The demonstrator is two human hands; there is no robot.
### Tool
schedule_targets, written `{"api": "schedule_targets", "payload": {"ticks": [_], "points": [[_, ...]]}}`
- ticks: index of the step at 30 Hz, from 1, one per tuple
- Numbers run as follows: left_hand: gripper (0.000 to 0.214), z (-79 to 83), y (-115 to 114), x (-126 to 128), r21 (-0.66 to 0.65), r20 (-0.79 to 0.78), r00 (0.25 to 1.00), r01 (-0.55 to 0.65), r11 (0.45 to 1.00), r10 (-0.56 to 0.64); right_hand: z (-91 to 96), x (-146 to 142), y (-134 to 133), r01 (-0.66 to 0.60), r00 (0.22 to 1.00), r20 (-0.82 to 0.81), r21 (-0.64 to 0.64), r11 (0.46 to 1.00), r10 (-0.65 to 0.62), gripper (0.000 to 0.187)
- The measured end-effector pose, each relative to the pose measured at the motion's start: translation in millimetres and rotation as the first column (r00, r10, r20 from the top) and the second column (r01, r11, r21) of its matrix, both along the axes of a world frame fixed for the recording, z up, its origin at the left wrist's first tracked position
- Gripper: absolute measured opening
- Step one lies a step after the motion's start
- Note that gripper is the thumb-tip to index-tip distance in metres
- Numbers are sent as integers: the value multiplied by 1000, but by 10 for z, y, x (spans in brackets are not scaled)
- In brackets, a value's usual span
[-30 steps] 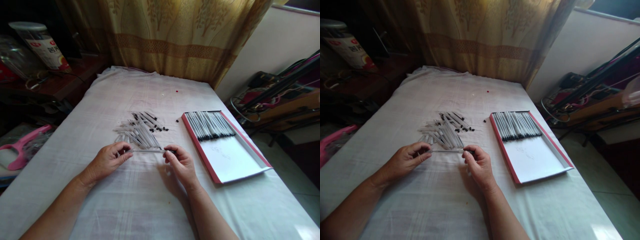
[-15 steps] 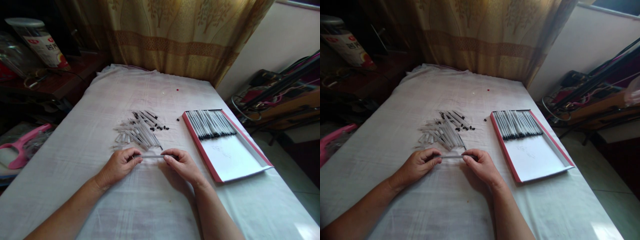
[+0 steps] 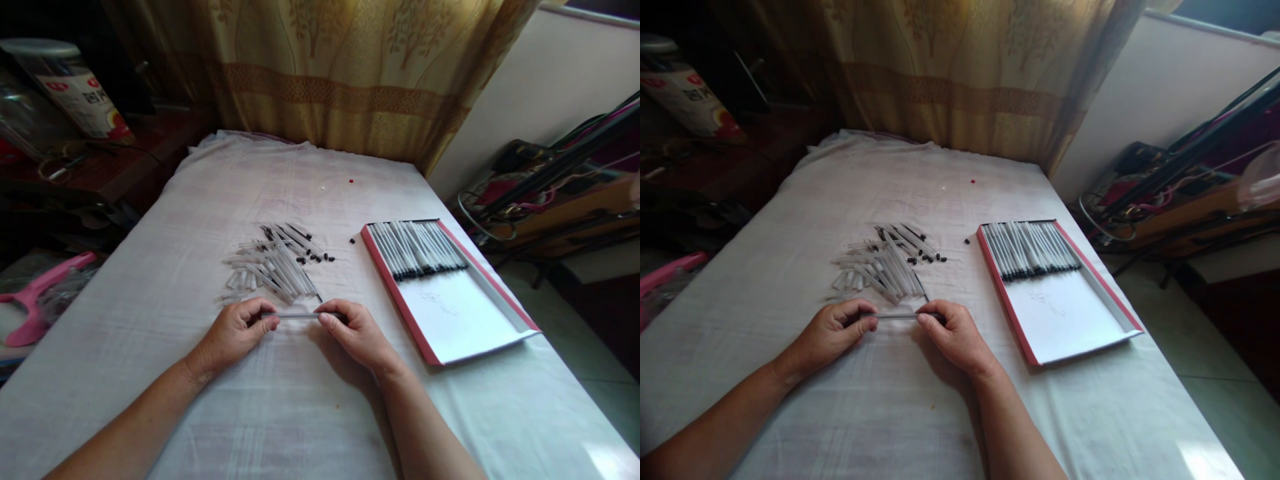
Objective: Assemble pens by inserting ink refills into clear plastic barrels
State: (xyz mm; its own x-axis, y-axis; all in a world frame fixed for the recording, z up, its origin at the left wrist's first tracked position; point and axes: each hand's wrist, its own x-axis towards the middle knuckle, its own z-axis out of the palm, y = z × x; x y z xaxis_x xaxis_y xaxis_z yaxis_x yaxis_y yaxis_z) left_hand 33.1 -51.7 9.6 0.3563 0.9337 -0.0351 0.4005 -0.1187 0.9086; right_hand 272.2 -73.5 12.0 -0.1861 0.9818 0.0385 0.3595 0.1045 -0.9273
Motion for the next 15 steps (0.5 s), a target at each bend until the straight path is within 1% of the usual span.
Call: {"api": "schedule_targets", "payload": {"ticks": [2, 5, 7, 9, 10, 11, 13, 15], "points": [[21, -19, 15, 13, -19, 16, 999, -29, 999, 29, 14, -12, -2, 12, 1000, 28, 5, 1000, -12, 17], [25, -46, 39, 34, -35, 30, 997, -72, 997, 73, 68, -20, -14, 6, 994, 112, 26, 1000, -9, 16], [32, -55, 50, 39, -40, 57, 993, -99, 994, 102, 122, 22, -14, 22, 990, 138, 105, 994, -36, 16], [42, -60, 54, 33, -62, 84, 989, -118, 991, 123, 182, 155, 11, 121, 983, 107, 217, 969, -147, 16], [44, -62, 55, 26, -78, 88, 988, -117, 990, 124, 209, 269, 36, 207, 969, 77, 259, 943, -234, 17], [45, -66, 55, 17, -91, 81, 990, -108, 990, 115, 231, 418, 71, 311, 939, 50, 295, 903, -340, 18], [41, -78, 55, 0, -94, 53, 996, -69, 993, 75, 251, 807, 173, 498, 843, 34, 322, 805, -536, 22], [36, -93, 57, -12, -73, 28, 999, -24, 997, 26, 236, 1267, 311, 649, 708, 53, 344, 679, -704, 31]]}}
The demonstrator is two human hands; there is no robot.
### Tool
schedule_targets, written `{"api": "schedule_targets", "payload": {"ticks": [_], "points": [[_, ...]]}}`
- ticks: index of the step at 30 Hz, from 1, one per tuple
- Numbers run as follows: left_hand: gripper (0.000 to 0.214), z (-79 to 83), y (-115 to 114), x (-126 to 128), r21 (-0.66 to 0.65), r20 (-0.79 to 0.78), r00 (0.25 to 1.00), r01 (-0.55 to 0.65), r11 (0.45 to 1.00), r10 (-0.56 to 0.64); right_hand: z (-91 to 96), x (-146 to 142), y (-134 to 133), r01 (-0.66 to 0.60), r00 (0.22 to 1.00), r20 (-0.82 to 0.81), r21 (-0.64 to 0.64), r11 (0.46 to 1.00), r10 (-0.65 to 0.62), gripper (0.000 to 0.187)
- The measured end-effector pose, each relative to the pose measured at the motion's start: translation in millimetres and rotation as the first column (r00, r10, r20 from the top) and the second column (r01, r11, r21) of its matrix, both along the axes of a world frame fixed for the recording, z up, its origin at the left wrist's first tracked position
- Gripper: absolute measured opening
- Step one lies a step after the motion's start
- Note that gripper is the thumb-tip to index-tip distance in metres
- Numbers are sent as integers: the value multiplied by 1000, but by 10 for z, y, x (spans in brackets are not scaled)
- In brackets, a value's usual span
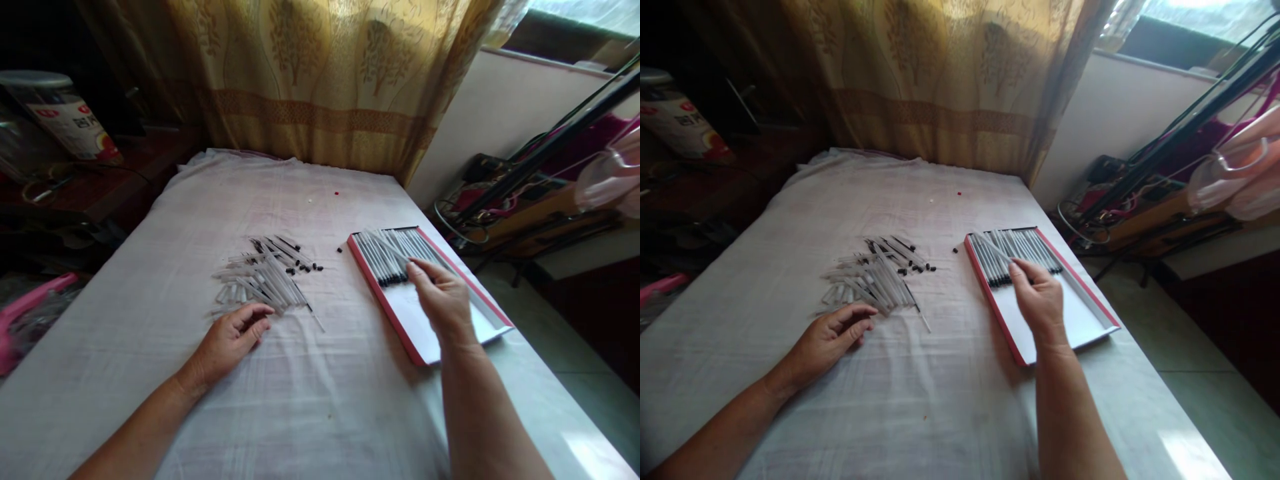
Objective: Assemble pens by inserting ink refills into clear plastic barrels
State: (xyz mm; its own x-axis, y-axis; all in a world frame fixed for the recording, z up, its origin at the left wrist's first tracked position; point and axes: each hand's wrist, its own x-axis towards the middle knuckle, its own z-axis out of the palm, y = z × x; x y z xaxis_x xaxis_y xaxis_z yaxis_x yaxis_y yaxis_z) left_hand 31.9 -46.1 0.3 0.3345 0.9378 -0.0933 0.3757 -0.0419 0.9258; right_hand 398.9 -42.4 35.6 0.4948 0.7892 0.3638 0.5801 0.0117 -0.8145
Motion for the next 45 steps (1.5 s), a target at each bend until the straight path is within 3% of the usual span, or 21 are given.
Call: {"api": "schedule_targets", "payload": {"ticks": [3, 7, 10, 19, 26, 29, 33, 37, 42, 45], "points": [[34, -13, 8, 5, 13, -7, 1000, 15, 1000, -15, -74, 615, 235, 250, 963, 115, -38, 968, -244, 36], [36, -6, 21, 30, -20, 8, 1000, -18, 1000, 18, -180, 960, 464, 420, 890, 300, -240, 875, -344, 33], [36, 4, 23, 39, -37, 12, 1000, -28, 999, 28, -229, 937, 537, 449, 869, 381, -338, 827, -316, 34], [35, -36, 21, 17, -22, 15, 1000, -5, 1000, 6, -258, 861, 616, 434, 855, 473, -432, 791, -211, 36], [33, -40, 20, 17, 9, 2, 1000, 5, 1000, -5, -228, 845, 576, 413, 851, 502, -463, 785, -152, 38], [31, -8, 15, 36, 33, 0, 1000, 7, 999, -7, -176, 800, 538, 413, 830, 539, -424, 806, -142, 41], [29, 5, 14, 45, 42, 1, 1000, 11, 999, -11, -47, 553, 528, 336, 809, 579, -319, 886, -98, 36], [28, 0, 12, 41, 74, -14, 999, 30, 997, -29, 44, -32, 565, 109, 816, 573, -272, 956, 70, 29], [28, -7, 14, 42, 57, 15, 999, 35, 998, -36, -14, -875, 620, -176, 731, 555, -409, 895, 397, 24], [28, -20, 19, 44, 68, 23, 999, 41, 997, -42, -75, -1184, 656, -201, 696, 550, -469, 860, 463, 25]]}}
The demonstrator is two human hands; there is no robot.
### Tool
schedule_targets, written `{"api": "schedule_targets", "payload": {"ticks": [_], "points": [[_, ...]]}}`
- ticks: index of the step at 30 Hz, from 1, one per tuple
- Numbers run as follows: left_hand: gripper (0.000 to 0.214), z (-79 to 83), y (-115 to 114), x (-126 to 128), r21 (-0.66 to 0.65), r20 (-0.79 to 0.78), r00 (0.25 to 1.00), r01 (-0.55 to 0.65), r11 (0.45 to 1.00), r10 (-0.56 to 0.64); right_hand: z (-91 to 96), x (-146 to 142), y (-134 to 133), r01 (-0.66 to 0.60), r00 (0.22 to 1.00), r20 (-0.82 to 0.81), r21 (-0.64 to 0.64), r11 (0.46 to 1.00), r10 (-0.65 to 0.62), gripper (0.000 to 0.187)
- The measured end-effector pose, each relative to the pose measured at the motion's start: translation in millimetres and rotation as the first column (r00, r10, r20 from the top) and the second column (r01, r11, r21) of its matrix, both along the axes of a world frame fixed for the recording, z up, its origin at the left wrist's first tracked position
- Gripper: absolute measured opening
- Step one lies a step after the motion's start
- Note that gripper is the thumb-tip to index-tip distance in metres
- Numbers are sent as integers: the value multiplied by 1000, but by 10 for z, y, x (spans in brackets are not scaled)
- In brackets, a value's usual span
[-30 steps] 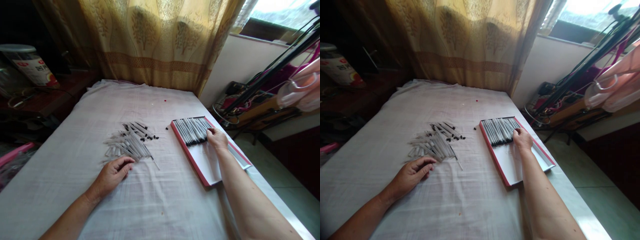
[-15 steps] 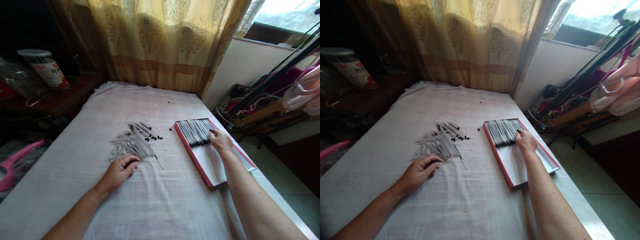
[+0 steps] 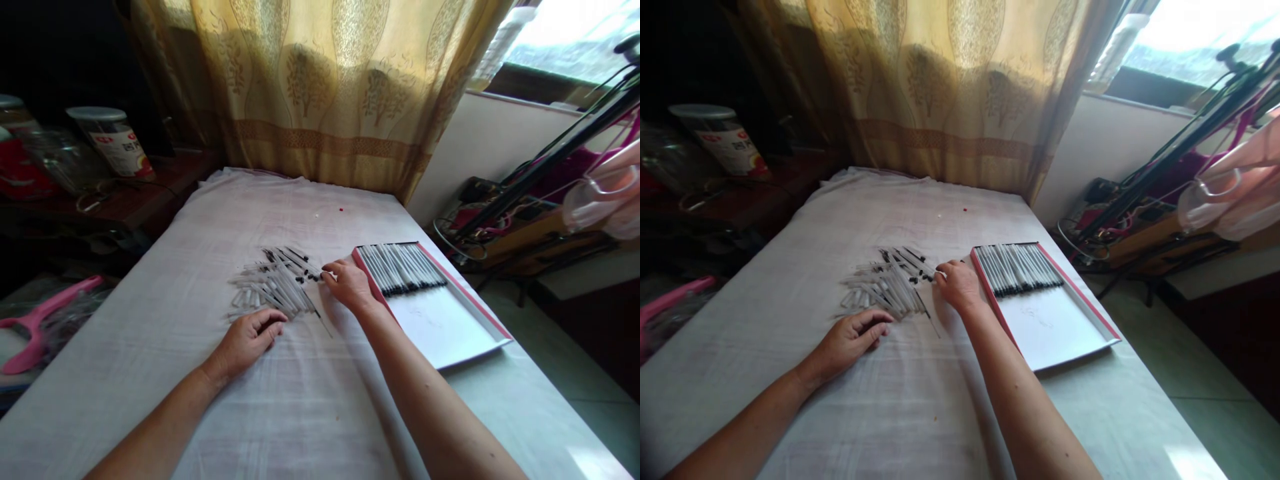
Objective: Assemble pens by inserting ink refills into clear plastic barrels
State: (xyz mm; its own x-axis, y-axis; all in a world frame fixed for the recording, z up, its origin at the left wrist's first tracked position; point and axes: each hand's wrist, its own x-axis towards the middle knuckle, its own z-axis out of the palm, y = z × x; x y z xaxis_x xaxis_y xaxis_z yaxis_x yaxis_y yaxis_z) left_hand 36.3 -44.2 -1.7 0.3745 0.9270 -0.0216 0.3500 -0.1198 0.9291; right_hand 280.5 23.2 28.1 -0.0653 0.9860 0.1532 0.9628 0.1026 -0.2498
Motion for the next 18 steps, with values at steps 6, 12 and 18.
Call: {"api": "schedule_targets", "payload": {"ticks": [6, 12, 18], "points": [[27, 15, -4, -5, 28, -22, 1000, 11, 1000, -11, -45, -215, 54, 63, 990, 130, -50, 997, -56, 27], [27, 33, -7, -4, 29, -17, 1000, 19, 999, -19, -23, -231, 26, 57, 981, 189, -45, 997, -47, 26], [23, -11, -12, -20, 174, -68, 998, 0, 985, 12, -33, -179, -332, 131, 988, -97, 71, 989, -124, 22]]}}
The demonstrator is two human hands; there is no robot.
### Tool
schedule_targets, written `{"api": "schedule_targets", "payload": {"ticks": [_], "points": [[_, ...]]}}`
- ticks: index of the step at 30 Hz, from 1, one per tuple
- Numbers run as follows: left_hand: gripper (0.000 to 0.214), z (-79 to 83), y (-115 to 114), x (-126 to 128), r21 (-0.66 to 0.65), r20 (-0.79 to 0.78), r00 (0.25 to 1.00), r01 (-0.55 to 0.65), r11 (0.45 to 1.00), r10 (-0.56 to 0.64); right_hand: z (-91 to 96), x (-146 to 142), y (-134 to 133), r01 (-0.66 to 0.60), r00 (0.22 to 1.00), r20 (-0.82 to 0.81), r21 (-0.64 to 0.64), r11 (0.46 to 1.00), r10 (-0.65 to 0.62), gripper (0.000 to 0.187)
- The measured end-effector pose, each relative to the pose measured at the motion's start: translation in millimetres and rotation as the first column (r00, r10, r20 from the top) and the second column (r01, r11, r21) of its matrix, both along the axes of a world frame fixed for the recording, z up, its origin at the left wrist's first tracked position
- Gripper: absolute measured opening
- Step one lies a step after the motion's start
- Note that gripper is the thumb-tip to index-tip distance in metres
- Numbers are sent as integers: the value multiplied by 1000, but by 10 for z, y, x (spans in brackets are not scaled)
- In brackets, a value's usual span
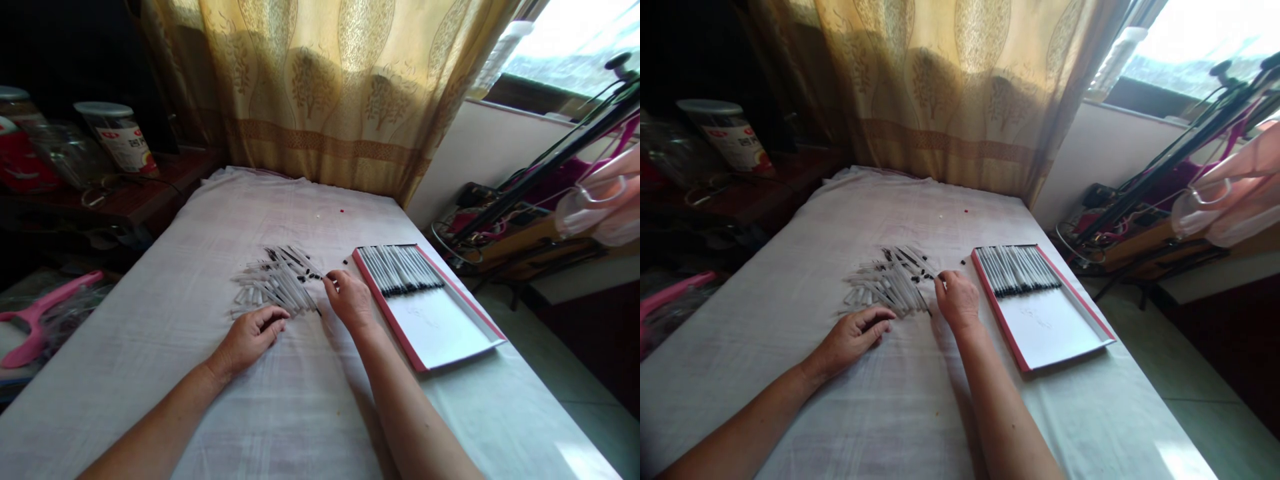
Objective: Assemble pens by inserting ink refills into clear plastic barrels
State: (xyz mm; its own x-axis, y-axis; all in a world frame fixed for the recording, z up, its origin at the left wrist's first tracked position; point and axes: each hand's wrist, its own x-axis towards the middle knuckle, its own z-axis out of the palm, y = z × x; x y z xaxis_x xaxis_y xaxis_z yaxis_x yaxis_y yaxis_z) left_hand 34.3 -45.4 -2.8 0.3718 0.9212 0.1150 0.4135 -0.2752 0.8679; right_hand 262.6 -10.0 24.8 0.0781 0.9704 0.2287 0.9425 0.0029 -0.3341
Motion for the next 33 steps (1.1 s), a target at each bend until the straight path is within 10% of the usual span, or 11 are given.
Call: {"api": "schedule_targets", "payload": {"ticks": [5, 9, 17, 22, 28, 33], "points": [[22, 35, -23, -37, 577, -45, 983, -118, 808, 176, -85, -74, -425, -149, 950, -262, 91, 985, 168, 12], [26, 44, -9, -73, 752, -158, 956, -44, 657, 246, -104, -145, -594, -256, 849, -423, 197, 946, 318, 10], [27, -28, 3, -124, 577, -308, 942, 77, 813, 129, -135, -152, -613, -191, 713, -648, 188, 963, 268, 14], [32, -46, 28, -149, 495, -217, 956, -64, 866, 195, -147, -33, -405, -111, 736, -649, 168, 980, 194, 20], [33, -49, 55, -173, 394, -147, 952, -193, 899, 269, 28, 94, -349, -98, 958, -276, -78, 992, 73, 15], [31, -45, 40, -142, 405, -143, 959, -167, 899, 243, 79, 13, -589, -84, 993, 58, -277, 957, 103, 10]]}}
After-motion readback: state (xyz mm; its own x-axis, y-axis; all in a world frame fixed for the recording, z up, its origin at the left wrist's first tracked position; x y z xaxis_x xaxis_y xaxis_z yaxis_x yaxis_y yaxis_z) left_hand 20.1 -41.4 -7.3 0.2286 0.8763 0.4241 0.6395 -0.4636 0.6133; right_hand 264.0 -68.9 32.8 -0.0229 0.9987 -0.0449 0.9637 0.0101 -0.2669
